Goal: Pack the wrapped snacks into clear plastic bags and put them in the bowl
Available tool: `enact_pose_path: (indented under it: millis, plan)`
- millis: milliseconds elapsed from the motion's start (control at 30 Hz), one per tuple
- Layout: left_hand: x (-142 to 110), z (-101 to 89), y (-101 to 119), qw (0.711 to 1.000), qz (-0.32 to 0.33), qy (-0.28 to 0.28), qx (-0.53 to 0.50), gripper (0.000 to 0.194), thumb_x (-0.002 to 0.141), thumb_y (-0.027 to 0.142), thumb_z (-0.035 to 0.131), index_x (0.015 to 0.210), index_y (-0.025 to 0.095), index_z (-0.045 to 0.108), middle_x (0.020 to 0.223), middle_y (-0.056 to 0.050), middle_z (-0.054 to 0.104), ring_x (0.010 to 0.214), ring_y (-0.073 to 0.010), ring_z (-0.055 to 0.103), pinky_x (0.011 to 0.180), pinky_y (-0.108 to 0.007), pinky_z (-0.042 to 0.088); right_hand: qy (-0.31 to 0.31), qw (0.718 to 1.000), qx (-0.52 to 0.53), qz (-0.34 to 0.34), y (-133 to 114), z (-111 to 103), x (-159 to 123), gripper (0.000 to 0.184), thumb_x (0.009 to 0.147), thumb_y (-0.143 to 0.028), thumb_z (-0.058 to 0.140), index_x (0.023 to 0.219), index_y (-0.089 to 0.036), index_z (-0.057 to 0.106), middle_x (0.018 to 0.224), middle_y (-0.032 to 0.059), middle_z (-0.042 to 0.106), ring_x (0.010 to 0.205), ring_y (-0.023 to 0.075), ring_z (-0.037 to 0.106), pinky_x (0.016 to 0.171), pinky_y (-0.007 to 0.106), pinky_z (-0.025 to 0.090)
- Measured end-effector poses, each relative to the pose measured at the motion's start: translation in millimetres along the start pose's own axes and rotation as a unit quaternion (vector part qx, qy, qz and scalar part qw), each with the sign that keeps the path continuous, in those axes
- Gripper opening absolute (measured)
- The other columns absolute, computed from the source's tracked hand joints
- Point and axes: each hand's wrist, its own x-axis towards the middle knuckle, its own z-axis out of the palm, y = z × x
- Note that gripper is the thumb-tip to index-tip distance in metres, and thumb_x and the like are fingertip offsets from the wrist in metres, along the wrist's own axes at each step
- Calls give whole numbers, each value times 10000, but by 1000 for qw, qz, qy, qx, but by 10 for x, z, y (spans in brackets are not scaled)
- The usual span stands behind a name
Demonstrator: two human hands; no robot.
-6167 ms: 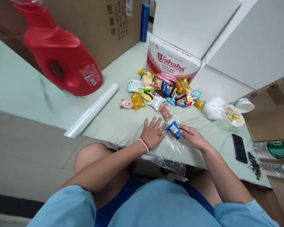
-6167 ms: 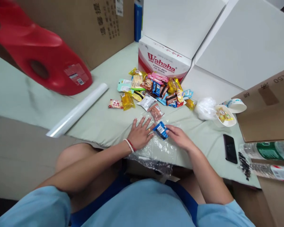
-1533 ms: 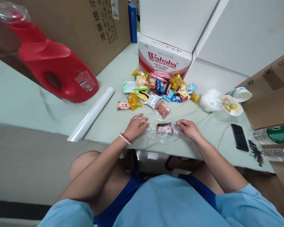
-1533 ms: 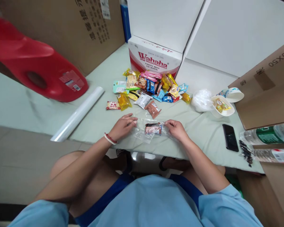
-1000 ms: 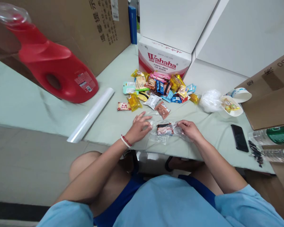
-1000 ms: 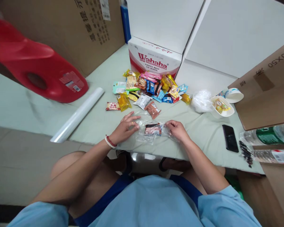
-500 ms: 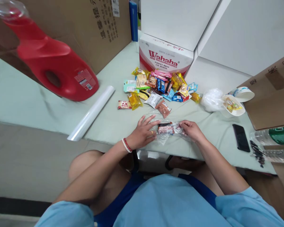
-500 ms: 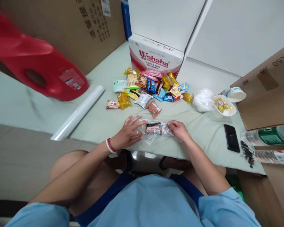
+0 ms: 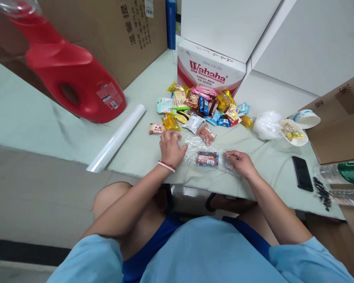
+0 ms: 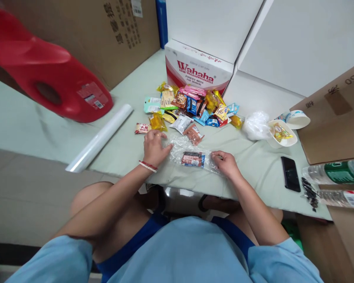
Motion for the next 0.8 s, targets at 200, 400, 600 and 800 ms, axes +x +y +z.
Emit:
enact_pose_path:
  millis: [200,400,600,800]
  plan:
    - [-172,-281,209,993,110,42,18,288,947,257,499,1190,216,646,1291,-151,602,1310,-369,473,1093,-587,317,6,998,-60,-12,-3,-11,20,477,777,-558,639,1001,-154,757,648,17,669,473,139,530,501,266,401]
    - [-342,5,401,909,379,-171,41,396,1018,200,381,1326,224,629,1333,-95,676,1120,-258,594,882,-440,393,-7,997,-79,-8,126,-71,60,516,820,-561,611,1102,-153,754,636,15,665,473,153,536,505,280,420]
    - [-338,194,434,887,421,-165,96,377,1067,203,342,1325,199,617,1350,-64,678,1092,-232,578,841,-412,365,120,967,-205,-95,-79,-315,232,541,898,-520,572,1307,-185,687,942,82,765,574,177,617,740,379,532]
    - [-374,155,458,887,417,-163,109,353,1060,205,391,1339,180,605,1327,-99,677,1088,-239,571,829,-412,369,-37,938,-243,-244,-384,-91,590,333,884,-513,633,934,-227,797,996,75,789,934,250,701,875,364,504]
